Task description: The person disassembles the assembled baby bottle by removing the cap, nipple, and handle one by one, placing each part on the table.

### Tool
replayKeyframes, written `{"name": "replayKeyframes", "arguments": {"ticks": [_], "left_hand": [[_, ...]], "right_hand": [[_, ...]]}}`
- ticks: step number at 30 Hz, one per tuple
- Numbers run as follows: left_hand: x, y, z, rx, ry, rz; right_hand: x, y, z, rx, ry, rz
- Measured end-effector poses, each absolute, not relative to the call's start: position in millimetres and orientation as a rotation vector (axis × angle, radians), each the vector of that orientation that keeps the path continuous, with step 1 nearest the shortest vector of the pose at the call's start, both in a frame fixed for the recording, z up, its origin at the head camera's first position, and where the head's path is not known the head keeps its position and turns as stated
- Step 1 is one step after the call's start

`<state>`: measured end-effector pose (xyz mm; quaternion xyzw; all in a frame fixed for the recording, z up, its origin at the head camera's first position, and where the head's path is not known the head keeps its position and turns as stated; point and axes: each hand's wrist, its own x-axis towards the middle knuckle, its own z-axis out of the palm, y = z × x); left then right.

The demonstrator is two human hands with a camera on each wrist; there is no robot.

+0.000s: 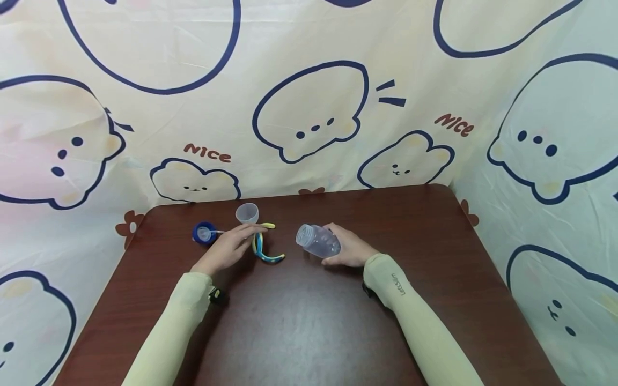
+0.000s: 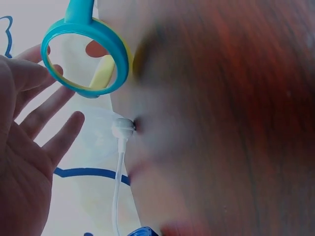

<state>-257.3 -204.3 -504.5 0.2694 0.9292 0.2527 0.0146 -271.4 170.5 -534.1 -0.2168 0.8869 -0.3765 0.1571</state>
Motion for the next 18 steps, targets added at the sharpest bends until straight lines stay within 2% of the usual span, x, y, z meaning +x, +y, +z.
{"name": "replayKeyframes", "arguments": {"ticks": [12, 18], "left_hand": [[-246, -177, -490, 1.027, 2.973, 0.804], [-236, -156, -486, 0.964, 2.994, 0.778]], "right_hand": [[-273, 171, -531, -0.581, 2.528, -1.058], [-275, 170, -528, -0.602, 2.514, -1.085]]}}
